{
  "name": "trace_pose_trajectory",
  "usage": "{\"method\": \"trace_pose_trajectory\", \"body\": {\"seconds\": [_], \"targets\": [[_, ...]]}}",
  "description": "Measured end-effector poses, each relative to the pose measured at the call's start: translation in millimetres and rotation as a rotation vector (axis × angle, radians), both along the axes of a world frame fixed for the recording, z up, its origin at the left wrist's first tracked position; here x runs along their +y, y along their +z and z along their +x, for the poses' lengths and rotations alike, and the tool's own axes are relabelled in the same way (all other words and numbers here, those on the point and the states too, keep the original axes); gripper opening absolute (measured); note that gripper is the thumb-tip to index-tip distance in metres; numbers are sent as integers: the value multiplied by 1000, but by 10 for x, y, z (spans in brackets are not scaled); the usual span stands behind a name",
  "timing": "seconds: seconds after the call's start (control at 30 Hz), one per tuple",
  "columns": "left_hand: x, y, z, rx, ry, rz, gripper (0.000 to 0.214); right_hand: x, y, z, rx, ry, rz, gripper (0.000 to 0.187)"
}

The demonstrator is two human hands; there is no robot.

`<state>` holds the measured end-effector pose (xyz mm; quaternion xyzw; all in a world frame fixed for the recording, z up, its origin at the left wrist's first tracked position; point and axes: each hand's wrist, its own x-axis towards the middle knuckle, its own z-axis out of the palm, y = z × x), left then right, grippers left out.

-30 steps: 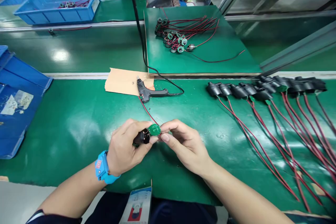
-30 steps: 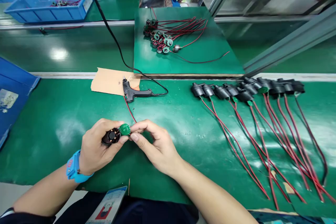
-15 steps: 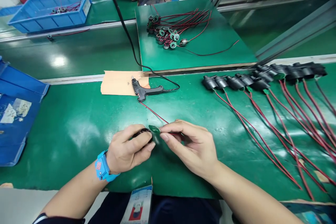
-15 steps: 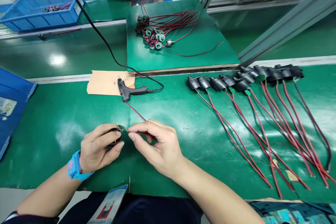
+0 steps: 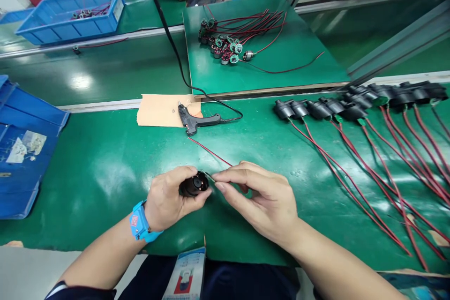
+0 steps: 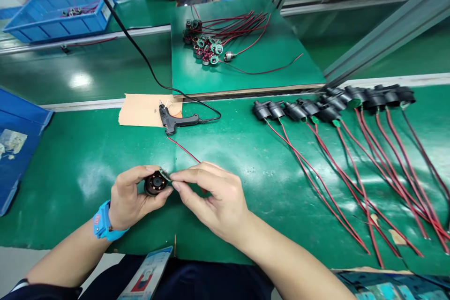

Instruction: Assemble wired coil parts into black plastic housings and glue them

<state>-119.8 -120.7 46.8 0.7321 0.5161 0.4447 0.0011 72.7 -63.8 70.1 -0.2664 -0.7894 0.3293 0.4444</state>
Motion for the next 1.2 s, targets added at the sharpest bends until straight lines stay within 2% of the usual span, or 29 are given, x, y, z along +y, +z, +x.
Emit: {"method": "trace_pose_trajectory", "body": {"seconds": [0.23,0.37,0.53,0.63,0.7,0.87,1.0,1.2], "targets": [[-13,44,-21,-21,-52,-160,52,-15,-53,62,-202,-60,413,25],[2,88,-30,-19,-69,-260,48,-12,-26,108,-336,-64,597,27],[19,120,-51,-36,-89,-331,31,-31,68,100,-494,-89,765,25],[23,117,-55,-37,-26,-413,31,-61,82,70,-537,-121,836,23],[26,109,-53,-136,-60,-510,33,-82,82,51,-565,-141,873,23],[53,89,-52,-535,-297,-762,31,-131,86,21,-626,-155,927,24],[78,72,-45,-581,-262,-780,20,-141,65,23,-615,-117,887,22],[79,105,-15,-689,-226,-882,23,-50,8,95,-530,-159,602,14]]}}
